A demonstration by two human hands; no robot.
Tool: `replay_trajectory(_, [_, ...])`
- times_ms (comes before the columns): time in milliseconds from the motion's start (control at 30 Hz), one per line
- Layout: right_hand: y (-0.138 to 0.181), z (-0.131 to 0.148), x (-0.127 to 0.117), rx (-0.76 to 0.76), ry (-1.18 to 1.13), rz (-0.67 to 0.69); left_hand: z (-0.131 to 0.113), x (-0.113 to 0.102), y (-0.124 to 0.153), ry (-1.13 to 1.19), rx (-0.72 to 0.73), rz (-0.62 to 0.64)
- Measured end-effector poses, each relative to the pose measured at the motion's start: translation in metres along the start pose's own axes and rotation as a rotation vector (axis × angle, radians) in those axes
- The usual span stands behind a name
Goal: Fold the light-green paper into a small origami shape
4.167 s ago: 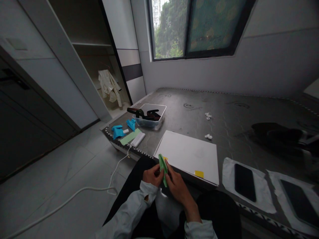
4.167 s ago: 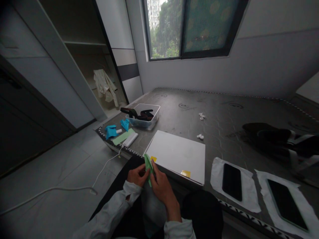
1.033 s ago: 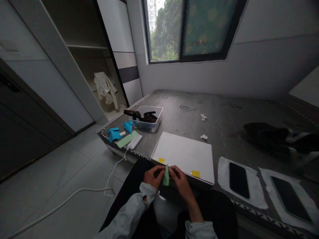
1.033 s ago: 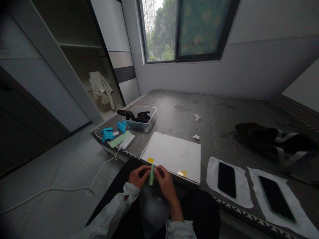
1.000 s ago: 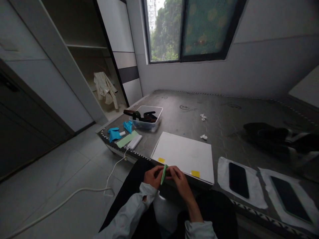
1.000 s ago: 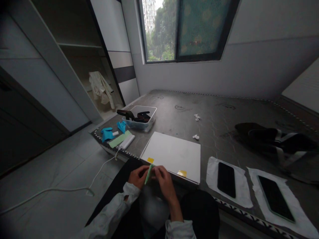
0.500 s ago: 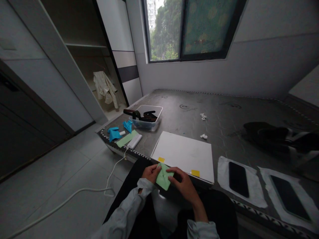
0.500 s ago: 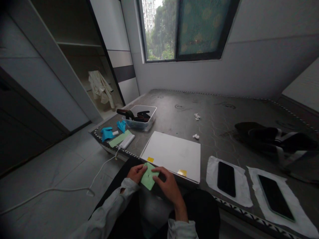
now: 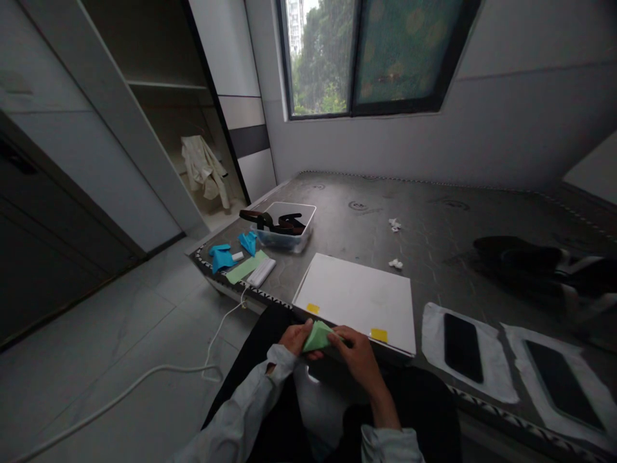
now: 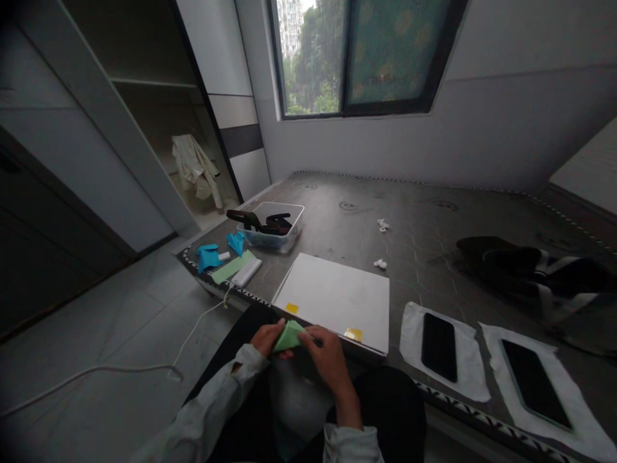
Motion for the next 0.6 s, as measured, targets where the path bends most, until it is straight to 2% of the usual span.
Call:
replay_trajectory(167, [-0.004,-0.017,-0.013,0.11,-0.145,-0.137,-0.008,-0.003,-0.001,0.006,0.102,-0.078])
replay_trajectory(367, [-0.008,-0.024,-0.012,0.149,-0.24,-0.087,-0.01,-0.008,-0.006,-0.055,0.188,-0.169])
replay_trajectory(467, [-0.009,-0.026,-0.014,0.189,-0.265,-0.091,-0.02,0.002,-0.015,-0.06,0.243,-0.154])
replay_trajectory(600, [-0.011,-0.03,-0.029,0.212,-0.345,-0.197,-0.031,0.026,-0.026,0.018,0.295,-0.122])
Point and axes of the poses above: each hand's wrist, its own y-axis away from the middle knuckle, its own x-axis out of the palm, z = x × y, the point moved 9 cm from there along -y, towards the middle knuckle, and after that the axes turned 15 degrees about x, right-handed, at the moved point
